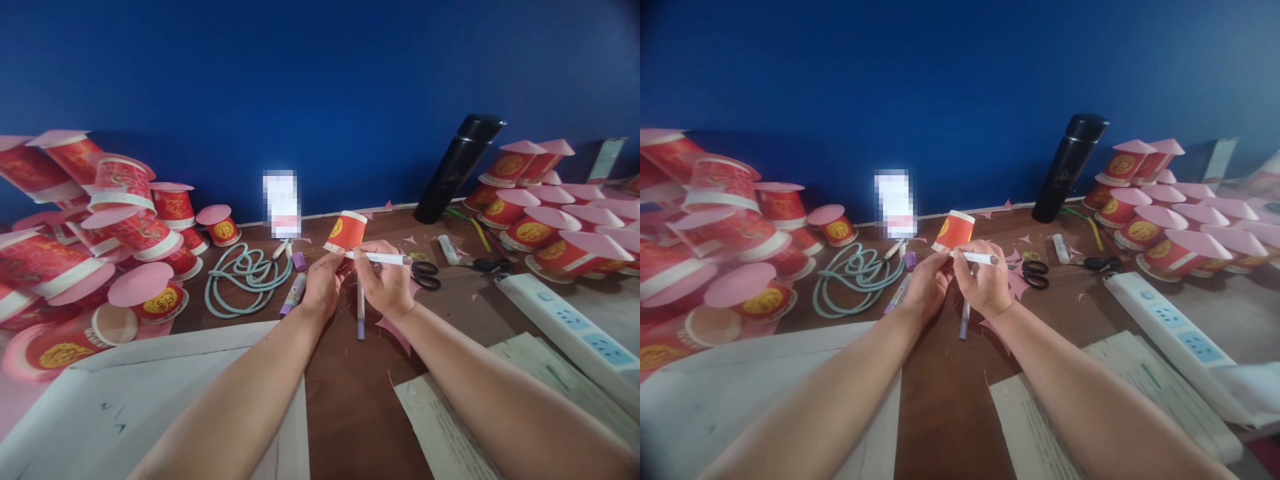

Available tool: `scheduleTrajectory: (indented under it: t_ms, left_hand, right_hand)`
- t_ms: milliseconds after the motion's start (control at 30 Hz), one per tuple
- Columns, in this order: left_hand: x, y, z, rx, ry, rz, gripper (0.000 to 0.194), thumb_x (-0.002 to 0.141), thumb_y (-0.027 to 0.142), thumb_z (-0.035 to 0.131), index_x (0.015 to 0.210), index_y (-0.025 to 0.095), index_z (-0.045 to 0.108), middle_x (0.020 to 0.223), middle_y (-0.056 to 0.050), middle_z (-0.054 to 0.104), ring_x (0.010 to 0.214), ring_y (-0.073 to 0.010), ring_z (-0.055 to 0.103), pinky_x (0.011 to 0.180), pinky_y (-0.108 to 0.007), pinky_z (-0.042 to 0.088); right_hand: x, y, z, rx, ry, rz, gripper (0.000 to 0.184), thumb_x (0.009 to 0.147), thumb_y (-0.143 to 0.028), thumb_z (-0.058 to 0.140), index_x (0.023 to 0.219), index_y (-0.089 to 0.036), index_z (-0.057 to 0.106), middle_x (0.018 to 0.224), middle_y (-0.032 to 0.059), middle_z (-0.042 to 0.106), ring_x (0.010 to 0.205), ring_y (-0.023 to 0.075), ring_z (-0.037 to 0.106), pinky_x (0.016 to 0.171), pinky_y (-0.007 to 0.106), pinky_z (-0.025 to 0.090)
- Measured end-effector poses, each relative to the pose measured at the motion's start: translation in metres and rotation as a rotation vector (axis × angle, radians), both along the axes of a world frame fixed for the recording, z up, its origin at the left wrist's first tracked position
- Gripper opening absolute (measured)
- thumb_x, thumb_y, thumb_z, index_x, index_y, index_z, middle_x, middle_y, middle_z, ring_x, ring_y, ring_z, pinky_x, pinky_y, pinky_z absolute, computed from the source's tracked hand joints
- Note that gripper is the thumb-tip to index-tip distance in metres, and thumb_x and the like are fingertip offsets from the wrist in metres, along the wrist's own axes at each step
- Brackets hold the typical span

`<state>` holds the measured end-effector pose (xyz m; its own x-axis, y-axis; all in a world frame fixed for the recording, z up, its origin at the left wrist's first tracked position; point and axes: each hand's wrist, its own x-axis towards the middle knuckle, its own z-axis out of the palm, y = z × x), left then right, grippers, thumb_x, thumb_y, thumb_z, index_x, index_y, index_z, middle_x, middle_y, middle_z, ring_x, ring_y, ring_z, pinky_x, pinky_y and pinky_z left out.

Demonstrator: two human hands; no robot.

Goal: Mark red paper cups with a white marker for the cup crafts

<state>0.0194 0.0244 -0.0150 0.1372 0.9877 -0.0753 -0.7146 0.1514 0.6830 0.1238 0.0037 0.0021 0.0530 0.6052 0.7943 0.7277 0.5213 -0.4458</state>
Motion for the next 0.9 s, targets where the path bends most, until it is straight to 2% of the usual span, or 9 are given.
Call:
scheduleTrajectory:
  t_ms: [233,467,633,900]
  left_hand:
    - [-0.0011,-0.0012,0.0019,0.020,0.031,-0.012,0.012,0.071,0.025,0.069,0.074,0.014,0.068,0.076,-0.003,0.067,0.083,-0.0154,0.064,0.085,-0.030,0.046]
    - [-0.0007,-0.0011,0.0026,-0.002,0.021,-0.002,0.016,0.067,0.027,0.072,0.073,0.012,0.068,0.074,-0.003,0.067,0.080,-0.0155,0.064,0.086,-0.032,0.045]
    - [0.0002,-0.0007,0.0014,0.036,0.050,-0.006,0.011,0.070,0.024,0.069,0.075,0.014,0.069,0.075,-0.004,0.069,0.081,-0.0162,0.065,0.087,-0.032,0.046]
    - [-0.0001,-0.0008,-0.0013,0.054,0.073,-0.026,0.017,0.069,0.029,0.070,0.075,0.013,0.069,0.078,-0.005,0.069,0.082,-0.0175,0.064,0.086,-0.034,0.045]
  right_hand:
    - [0.0022,0.0008,-0.0008,-0.012,0.052,-0.033,0.010,0.085,-0.028,0.054,0.087,-0.020,0.061,0.081,0.0033,0.066,0.075,0.0172,0.063,0.072,0.033,0.048]
    - [0.0014,0.0007,-0.0014,-0.047,0.076,-0.020,0.010,0.085,-0.028,0.055,0.085,-0.020,0.061,0.080,0.0027,0.066,0.074,0.0169,0.062,0.070,0.032,0.048]
    - [0.0000,0.0005,-0.0009,-0.026,0.051,-0.009,0.011,0.084,-0.028,0.055,0.079,-0.019,0.061,0.074,0.0019,0.067,0.071,0.0170,0.063,0.070,0.032,0.048]
    - [0.0003,-0.0001,0.0005,-0.003,0.057,-0.049,0.010,0.085,-0.027,0.054,0.086,-0.020,0.061,0.080,0.0028,0.067,0.073,0.0163,0.062,0.068,0.031,0.048]
